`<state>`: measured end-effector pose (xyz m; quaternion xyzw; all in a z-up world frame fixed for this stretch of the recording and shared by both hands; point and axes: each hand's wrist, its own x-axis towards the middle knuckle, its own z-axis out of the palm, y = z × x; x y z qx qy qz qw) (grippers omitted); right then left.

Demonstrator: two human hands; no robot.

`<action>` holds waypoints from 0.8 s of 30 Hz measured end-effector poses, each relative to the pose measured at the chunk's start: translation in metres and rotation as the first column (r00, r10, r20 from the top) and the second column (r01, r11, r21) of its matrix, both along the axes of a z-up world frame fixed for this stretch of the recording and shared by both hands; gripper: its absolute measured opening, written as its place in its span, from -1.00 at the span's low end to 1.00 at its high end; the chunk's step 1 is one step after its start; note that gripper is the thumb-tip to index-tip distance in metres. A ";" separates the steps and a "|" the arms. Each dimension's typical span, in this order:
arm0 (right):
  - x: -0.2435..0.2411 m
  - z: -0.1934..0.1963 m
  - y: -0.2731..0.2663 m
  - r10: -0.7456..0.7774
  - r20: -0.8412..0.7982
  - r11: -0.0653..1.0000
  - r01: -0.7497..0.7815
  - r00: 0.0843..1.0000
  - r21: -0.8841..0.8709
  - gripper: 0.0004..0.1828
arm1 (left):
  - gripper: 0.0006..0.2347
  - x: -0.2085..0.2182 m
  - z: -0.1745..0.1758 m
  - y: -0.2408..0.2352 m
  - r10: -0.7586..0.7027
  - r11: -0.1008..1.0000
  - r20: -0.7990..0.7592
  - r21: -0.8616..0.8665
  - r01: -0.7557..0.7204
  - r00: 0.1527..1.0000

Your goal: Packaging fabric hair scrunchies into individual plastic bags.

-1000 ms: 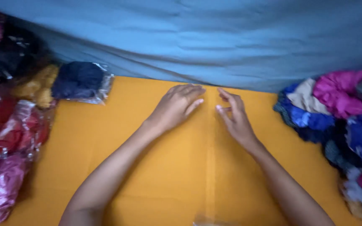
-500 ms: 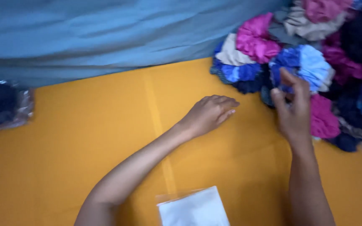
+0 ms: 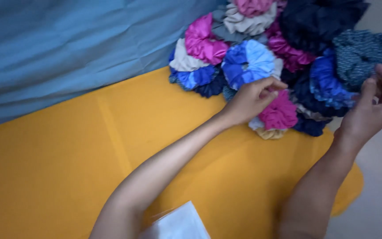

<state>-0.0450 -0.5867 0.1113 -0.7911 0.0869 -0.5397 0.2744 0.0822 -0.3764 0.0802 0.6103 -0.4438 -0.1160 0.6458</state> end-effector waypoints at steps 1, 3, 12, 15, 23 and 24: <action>0.001 -0.004 -0.013 -0.012 0.006 1.000 0.013 1.000 -0.005 -0.72 | -0.79 0.003 -0.001 -0.015 -0.012 1.000 0.006 -0.005 0.013 1.000; 0.000 -0.010 -0.038 -0.052 0.124 0.996 0.060 0.991 -0.066 -0.70 | -0.74 0.006 -0.003 -0.045 -0.005 0.999 -0.073 -0.052 0.001 0.997; -0.001 -0.071 -0.114 -0.166 -0.043 0.871 0.167 0.985 0.462 -0.41 | -0.63 0.014 0.006 -0.120 -0.083 0.989 -0.141 -0.137 0.064 0.986; -0.001 -0.053 -0.095 -0.109 -0.083 0.801 0.138 0.990 0.582 -0.32 | -0.68 0.007 0.017 -0.123 0.002 1.000 -0.159 0.003 -0.001 0.987; -0.005 -0.028 -0.070 -0.121 -0.037 0.910 0.125 0.992 0.396 -0.72 | -0.71 0.001 0.017 -0.138 0.082 0.993 -0.013 -0.080 -0.083 0.997; -0.006 -0.020 -0.061 -0.086 -0.005 0.915 0.081 0.996 0.396 -0.73 | -0.72 -0.002 0.021 -0.136 0.048 0.993 -0.044 -0.110 -0.053 0.998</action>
